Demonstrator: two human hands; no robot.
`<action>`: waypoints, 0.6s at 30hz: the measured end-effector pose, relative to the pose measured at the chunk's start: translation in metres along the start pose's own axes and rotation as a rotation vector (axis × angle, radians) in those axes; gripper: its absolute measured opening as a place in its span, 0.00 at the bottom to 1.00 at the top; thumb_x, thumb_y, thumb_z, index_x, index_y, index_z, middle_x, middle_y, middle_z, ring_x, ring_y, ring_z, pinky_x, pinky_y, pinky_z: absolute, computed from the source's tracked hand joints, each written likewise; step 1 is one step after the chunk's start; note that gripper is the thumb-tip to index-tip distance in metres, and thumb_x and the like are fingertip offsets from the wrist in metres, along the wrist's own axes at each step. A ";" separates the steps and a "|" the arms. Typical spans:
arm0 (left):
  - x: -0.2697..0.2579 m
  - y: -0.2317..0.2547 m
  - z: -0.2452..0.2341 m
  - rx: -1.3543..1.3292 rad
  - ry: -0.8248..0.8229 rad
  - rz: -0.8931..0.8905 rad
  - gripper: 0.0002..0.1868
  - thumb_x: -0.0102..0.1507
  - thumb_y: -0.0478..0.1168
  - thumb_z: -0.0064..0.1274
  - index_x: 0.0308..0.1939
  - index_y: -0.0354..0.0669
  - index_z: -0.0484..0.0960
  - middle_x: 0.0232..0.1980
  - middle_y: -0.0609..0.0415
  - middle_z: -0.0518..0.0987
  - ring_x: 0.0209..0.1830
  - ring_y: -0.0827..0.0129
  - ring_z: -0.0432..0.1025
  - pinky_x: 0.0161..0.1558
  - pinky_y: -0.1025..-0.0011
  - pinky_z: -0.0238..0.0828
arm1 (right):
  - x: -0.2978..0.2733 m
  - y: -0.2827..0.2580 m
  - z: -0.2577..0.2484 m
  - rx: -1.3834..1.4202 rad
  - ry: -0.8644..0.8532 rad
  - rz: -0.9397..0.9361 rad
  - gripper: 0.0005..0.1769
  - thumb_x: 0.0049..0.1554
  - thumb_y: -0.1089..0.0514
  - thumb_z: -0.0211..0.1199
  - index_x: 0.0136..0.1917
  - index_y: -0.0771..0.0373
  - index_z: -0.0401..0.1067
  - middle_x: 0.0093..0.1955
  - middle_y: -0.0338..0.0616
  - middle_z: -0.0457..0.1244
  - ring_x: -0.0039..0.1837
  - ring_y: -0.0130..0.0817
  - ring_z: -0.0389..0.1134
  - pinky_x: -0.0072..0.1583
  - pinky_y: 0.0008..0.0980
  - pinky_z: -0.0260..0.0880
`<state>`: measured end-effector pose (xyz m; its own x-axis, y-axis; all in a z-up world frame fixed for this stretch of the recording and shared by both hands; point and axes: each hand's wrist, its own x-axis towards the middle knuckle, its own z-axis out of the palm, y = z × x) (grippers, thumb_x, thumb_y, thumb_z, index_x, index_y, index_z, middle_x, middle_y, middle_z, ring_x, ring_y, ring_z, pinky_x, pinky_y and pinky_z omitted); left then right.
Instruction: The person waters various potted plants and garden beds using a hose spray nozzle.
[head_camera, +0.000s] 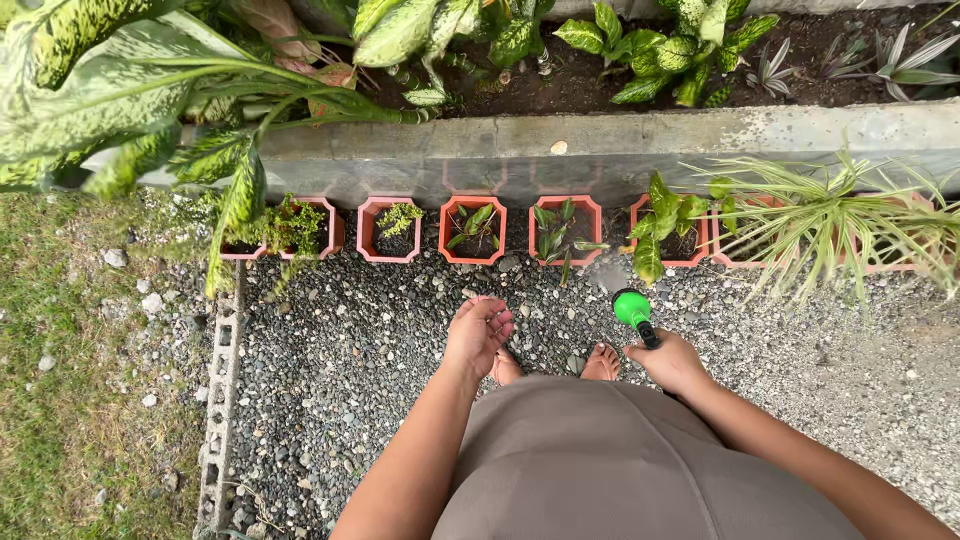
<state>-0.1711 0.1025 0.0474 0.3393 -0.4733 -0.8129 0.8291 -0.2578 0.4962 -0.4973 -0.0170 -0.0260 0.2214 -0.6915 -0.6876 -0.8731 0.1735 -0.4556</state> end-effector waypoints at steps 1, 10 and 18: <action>0.000 0.002 0.001 -0.009 0.006 -0.005 0.05 0.64 0.35 0.49 0.43 0.46 0.74 0.41 0.55 0.79 0.38 0.67 0.75 0.41 0.66 0.75 | 0.001 -0.003 0.000 0.003 0.004 -0.001 0.26 0.46 0.38 0.73 0.44 0.62 0.78 0.35 0.49 0.71 0.41 0.44 0.74 0.47 0.40 0.71; 0.002 0.009 0.004 0.029 -0.010 0.009 0.04 0.65 0.35 0.49 0.43 0.47 0.74 0.42 0.56 0.79 0.40 0.69 0.74 0.44 0.67 0.75 | -0.003 -0.014 -0.009 -0.032 -0.020 0.020 0.25 0.46 0.38 0.72 0.45 0.60 0.78 0.35 0.48 0.71 0.41 0.42 0.74 0.47 0.40 0.72; 0.009 0.012 0.004 0.028 -0.013 0.000 0.03 0.65 0.35 0.50 0.43 0.47 0.74 0.41 0.57 0.78 0.40 0.69 0.74 0.43 0.67 0.74 | 0.001 -0.005 -0.012 -0.039 0.021 -0.003 0.26 0.46 0.36 0.73 0.44 0.60 0.79 0.35 0.47 0.71 0.41 0.41 0.73 0.48 0.38 0.70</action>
<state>-0.1598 0.0916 0.0479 0.3331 -0.4841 -0.8091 0.8163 -0.2814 0.5045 -0.4978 -0.0273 -0.0172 0.2153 -0.7063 -0.6743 -0.8887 0.1446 -0.4352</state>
